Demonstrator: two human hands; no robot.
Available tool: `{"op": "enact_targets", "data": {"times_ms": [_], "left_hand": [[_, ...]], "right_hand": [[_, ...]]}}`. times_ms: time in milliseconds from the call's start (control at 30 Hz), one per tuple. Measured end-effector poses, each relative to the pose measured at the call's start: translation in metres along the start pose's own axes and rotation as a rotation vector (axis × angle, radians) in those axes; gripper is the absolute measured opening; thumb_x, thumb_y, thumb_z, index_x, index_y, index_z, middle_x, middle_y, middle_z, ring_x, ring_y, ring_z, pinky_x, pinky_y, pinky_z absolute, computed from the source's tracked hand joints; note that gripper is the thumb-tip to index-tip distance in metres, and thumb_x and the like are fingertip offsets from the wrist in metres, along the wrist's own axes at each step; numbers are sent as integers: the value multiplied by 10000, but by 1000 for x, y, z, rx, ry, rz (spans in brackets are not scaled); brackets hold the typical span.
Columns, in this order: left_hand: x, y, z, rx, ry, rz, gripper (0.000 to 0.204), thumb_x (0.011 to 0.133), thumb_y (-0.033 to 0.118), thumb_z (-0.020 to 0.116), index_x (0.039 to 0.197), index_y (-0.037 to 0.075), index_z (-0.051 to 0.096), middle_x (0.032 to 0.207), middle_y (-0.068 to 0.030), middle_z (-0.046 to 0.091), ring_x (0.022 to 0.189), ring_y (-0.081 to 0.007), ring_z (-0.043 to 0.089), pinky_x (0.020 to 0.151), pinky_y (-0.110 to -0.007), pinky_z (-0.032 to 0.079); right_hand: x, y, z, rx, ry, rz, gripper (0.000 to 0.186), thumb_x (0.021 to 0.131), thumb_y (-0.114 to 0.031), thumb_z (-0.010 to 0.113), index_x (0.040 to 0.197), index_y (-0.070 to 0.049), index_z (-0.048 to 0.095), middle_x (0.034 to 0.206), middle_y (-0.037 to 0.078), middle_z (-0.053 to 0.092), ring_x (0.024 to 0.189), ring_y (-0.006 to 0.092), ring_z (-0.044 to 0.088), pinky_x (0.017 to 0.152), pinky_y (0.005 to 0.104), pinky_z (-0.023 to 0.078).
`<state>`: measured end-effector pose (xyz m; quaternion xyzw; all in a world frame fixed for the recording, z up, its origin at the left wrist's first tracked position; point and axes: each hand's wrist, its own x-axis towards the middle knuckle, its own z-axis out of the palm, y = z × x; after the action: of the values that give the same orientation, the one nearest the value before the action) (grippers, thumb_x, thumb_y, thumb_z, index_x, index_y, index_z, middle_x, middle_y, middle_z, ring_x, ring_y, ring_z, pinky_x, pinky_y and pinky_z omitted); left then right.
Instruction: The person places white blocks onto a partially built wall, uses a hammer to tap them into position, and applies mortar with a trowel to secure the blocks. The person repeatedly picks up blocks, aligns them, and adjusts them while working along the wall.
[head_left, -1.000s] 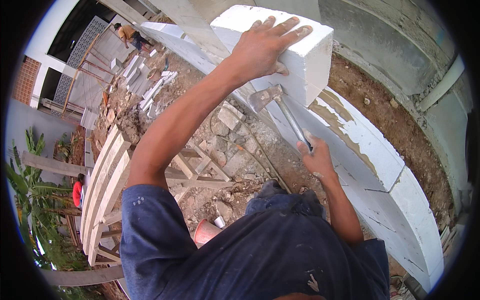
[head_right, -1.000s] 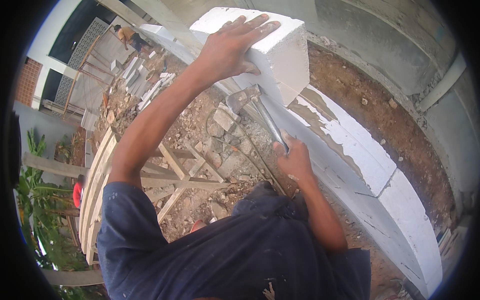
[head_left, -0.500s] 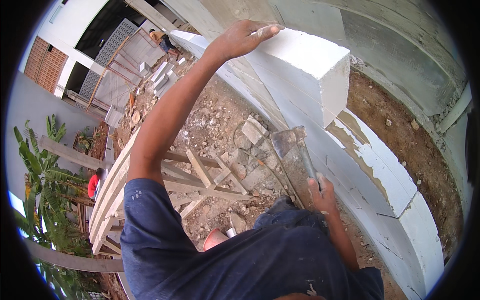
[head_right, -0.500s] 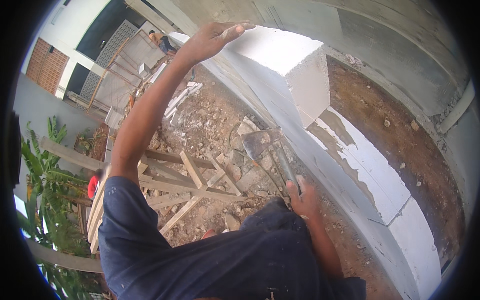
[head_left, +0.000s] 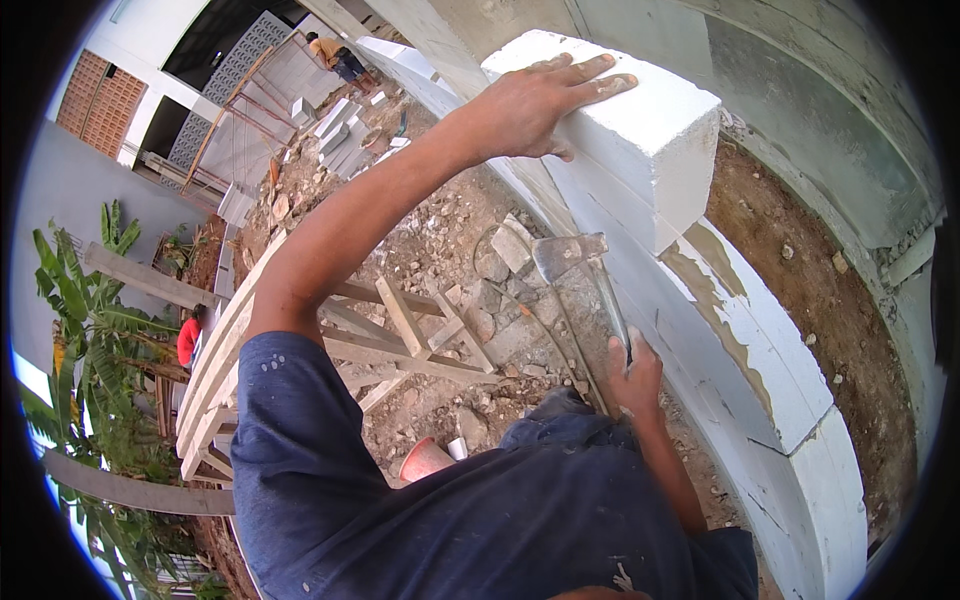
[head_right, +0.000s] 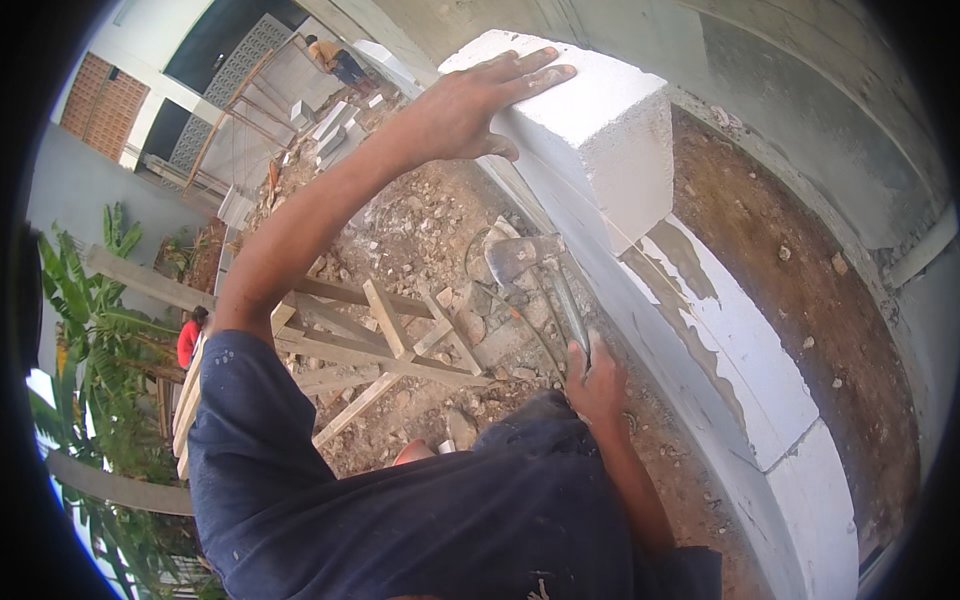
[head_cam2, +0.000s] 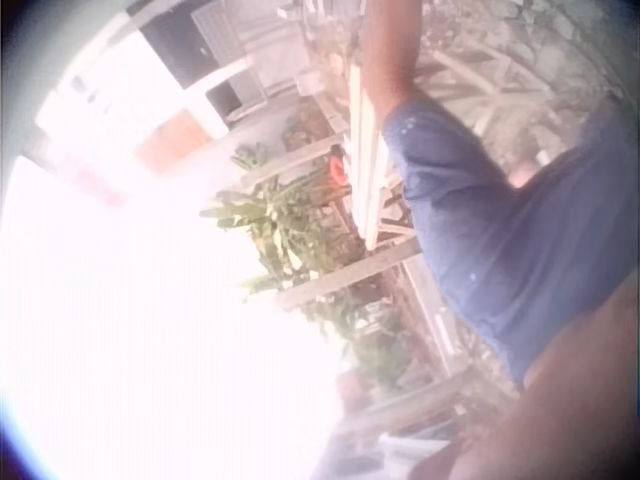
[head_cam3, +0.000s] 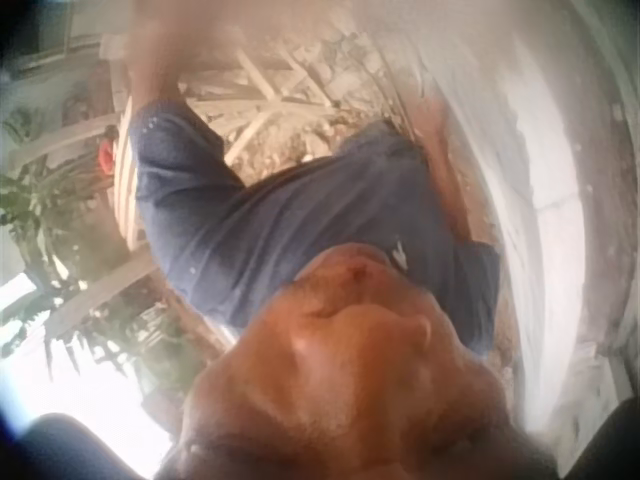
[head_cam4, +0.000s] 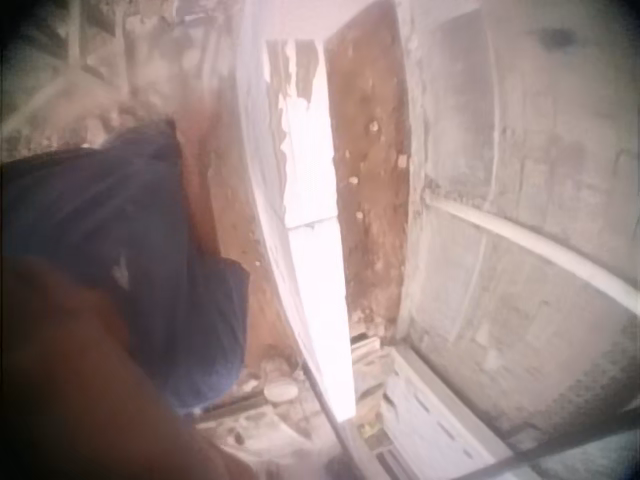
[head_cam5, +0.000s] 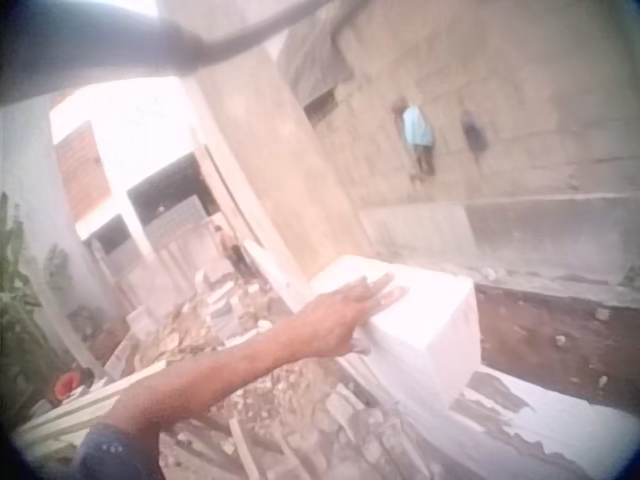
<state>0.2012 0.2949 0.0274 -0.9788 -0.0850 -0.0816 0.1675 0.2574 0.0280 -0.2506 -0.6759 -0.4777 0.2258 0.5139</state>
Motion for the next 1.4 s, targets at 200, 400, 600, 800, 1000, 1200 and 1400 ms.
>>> {"op": "enact_targets", "data": {"times_ms": [200,400,600,800,1000,1200,1400], "left_hand": [[-2,0,16,82,120,-3,1063,593,236,878,1498,290,322,1518,-43,404,1214,-353,544,1040,-426,476],[-2,-1,19,137,124,-4,1058,596,249,869,1500,274,319,1514,-40,405,1199,-326,553,978,-412,523],[0,3,7,-9,43,-10,1092,577,296,879,1508,271,308,1533,-61,379,1308,-398,467,1139,-452,383],[-1,19,9,-21,66,-130,968,693,670,715,1494,253,364,1579,-126,276,1445,-399,244,1186,-572,196],[-92,39,106,-795,943,-847,718,973,533,467,1418,-30,434,1532,-246,318,1462,-364,231,1172,-458,218],[-33,89,168,-1062,802,-783,1063,892,574,598,1496,-120,67,1575,-328,-9,1485,-418,37,1196,-468,137],[-23,90,181,-1033,675,-792,1592,476,802,765,1489,-109,-60,1560,-342,-103,1431,-545,-85,1169,-594,64]], "right_hand": [[39,-24,3,-51,-62,-72,323,937,-263,596,1076,26,637,901,272,650,842,454,632,744,464,488],[70,-30,8,-64,-40,28,310,925,-275,616,1060,1,658,866,253,653,833,453,626,749,453,490],[75,-27,13,9,12,-78,356,940,-302,605,1051,33,649,847,260,651,815,429,638,741,437,484],[69,-20,1,93,-23,19,377,943,-319,609,977,56,626,728,179,595,688,249,554,677,401,447],[14,-33,-37,338,-283,143,427,964,-431,585,878,-12,591,630,9,489,563,92,444,500,276,357],[20,-93,-80,468,-272,141,526,954,-514,567,1056,0,592,664,-14,491,483,59,437,414,216,323],[60,-194,-122,148,-97,36,560,965,-426,592,1279,36,560,665,-27,467,509,47,442,441,212,340]]}}
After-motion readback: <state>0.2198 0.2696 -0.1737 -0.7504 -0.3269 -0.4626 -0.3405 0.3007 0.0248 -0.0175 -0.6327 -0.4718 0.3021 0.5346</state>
